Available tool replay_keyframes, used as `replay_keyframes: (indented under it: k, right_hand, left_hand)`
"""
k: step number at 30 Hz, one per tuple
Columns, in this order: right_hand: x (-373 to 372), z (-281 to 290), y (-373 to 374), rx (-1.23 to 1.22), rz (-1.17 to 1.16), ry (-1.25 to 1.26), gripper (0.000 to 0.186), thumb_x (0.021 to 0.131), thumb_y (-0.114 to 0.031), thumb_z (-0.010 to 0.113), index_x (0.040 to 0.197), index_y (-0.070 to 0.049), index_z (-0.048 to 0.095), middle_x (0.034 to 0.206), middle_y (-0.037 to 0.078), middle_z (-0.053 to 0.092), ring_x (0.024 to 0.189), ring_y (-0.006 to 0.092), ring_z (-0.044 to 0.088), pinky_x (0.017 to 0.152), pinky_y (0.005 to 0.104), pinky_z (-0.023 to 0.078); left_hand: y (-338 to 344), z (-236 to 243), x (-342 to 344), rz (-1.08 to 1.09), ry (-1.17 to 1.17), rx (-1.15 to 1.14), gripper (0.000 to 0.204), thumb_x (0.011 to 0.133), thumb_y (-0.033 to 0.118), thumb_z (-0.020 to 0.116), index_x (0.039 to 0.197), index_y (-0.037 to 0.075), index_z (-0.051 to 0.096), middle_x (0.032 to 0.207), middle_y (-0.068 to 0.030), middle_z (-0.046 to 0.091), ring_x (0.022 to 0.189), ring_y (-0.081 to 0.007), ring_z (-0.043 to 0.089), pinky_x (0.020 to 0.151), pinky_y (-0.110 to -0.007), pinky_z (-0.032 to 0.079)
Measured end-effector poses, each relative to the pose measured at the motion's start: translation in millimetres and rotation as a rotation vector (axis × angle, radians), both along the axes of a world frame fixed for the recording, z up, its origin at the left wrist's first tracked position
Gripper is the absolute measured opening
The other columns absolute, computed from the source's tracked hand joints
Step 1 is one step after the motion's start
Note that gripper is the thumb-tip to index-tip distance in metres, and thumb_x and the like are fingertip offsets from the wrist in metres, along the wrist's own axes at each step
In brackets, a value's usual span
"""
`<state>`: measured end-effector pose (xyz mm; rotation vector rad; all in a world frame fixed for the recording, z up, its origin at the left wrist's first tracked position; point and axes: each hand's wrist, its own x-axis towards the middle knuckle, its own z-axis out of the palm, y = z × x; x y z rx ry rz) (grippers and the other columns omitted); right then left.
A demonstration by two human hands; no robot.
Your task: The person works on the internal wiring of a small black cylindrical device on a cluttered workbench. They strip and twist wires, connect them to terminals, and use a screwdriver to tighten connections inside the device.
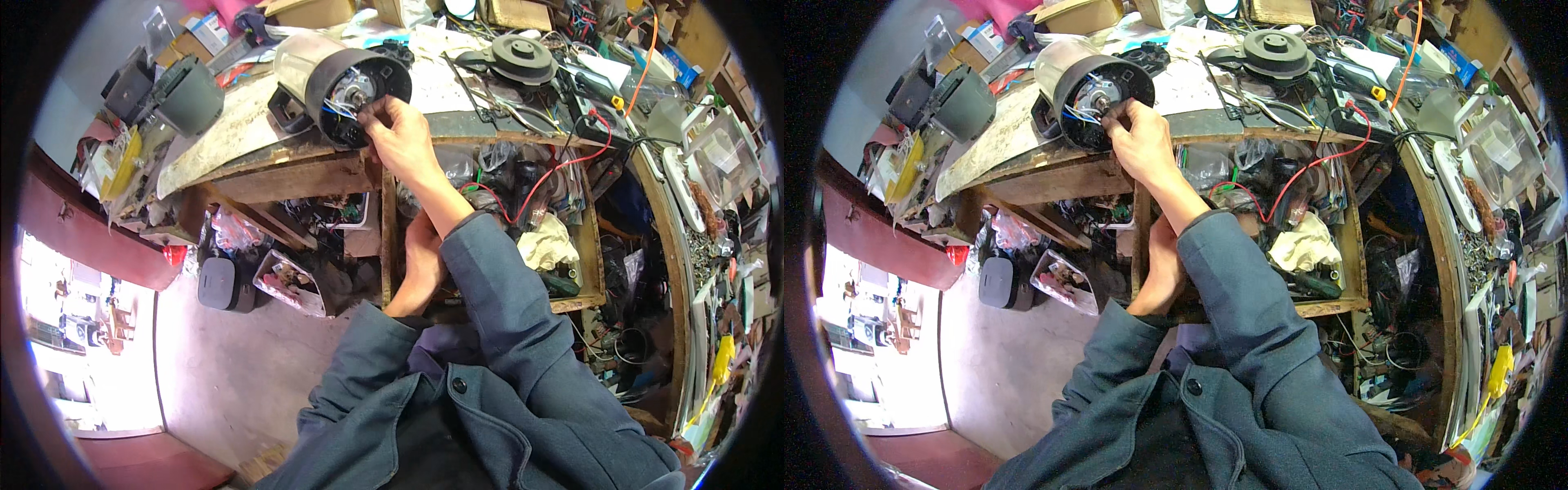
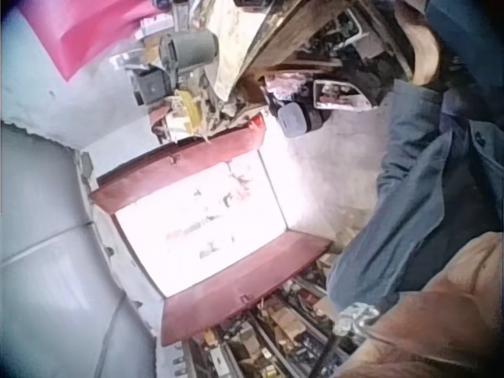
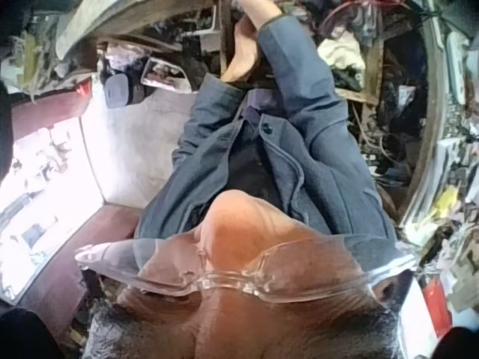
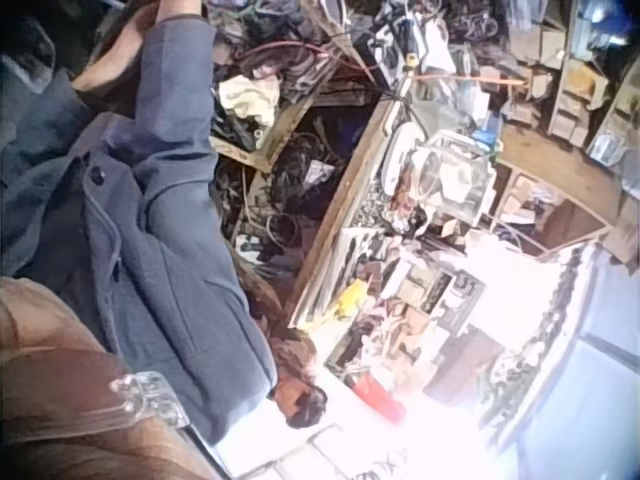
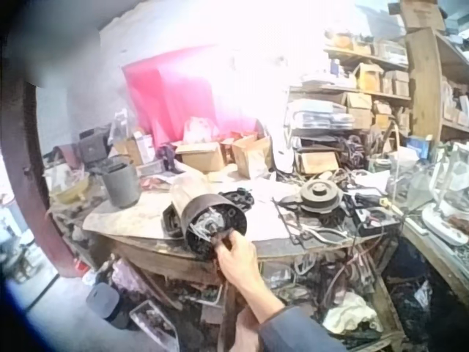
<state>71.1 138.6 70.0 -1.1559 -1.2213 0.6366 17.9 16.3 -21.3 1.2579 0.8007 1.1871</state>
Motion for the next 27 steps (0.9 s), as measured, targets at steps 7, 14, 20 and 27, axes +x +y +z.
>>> replay_keyframes:
  k: [7, 14, 20, 27]
  right_hand:
    - [7.3, 0.8, -5.6, -0.053, 0.004, 0.142, 0.016, 0.09, -0.004, 0.058, 0.101, 0.001, 0.068, 0.08, 0.018, 0.071, 0.078, 0.0263, 0.073, 0.075, 0.038, 0.056]
    - [30.6, 6.8, -14.3, 0.104, -0.234, -0.128, 0.019, 0.087, -0.008, 0.058, 0.099, 0.0, 0.072, 0.076, 0.016, 0.07, 0.07, 0.024, 0.069, 0.07, 0.0376, 0.054]
    - [39.9, 0.1, -13.3, 0.121, -0.082, -0.174, 0.022, 0.084, -0.008, 0.059, 0.099, -0.004, 0.075, 0.071, 0.013, 0.068, 0.065, 0.0205, 0.065, 0.066, 0.0338, 0.053]
    - [27.8, -0.5, -28.8, 0.211, -0.133, -0.654, 0.027, 0.083, -0.012, 0.062, 0.106, -0.011, 0.076, 0.087, 0.021, 0.072, 0.085, 0.0405, 0.07, 0.077, 0.0479, 0.057]
  left_hand:
    - [14.9, 7.1, -11.9, 0.321, -0.496, -0.352, 0.021, 0.102, 0.01, 0.048, 0.12, 0.0, 0.054, 0.106, -0.0112, 0.066, 0.091, -0.0222, 0.066, 0.082, -0.037, 0.055]
    - [3.4, 13.3, -17.3, 0.242, -0.398, -0.382, 0.017, 0.101, 0.013, 0.051, 0.113, 0.004, 0.059, 0.094, -0.0085, 0.067, 0.08, -0.0198, 0.065, 0.07, -0.035, 0.054]
    - [3.7, 11.5, -15.8, 0.203, -0.374, -0.412, 0.016, 0.101, 0.013, 0.051, 0.111, 0.004, 0.06, 0.088, -0.0067, 0.065, 0.072, -0.019, 0.062, 0.066, -0.033, 0.053]
    - [3.6, 9.5, -17.6, 0.193, -0.347, -0.404, 0.012, 0.1, 0.013, 0.057, 0.109, 0.006, 0.06, 0.084, -0.0035, 0.062, 0.071, -0.0165, 0.06, 0.063, -0.032, 0.051]
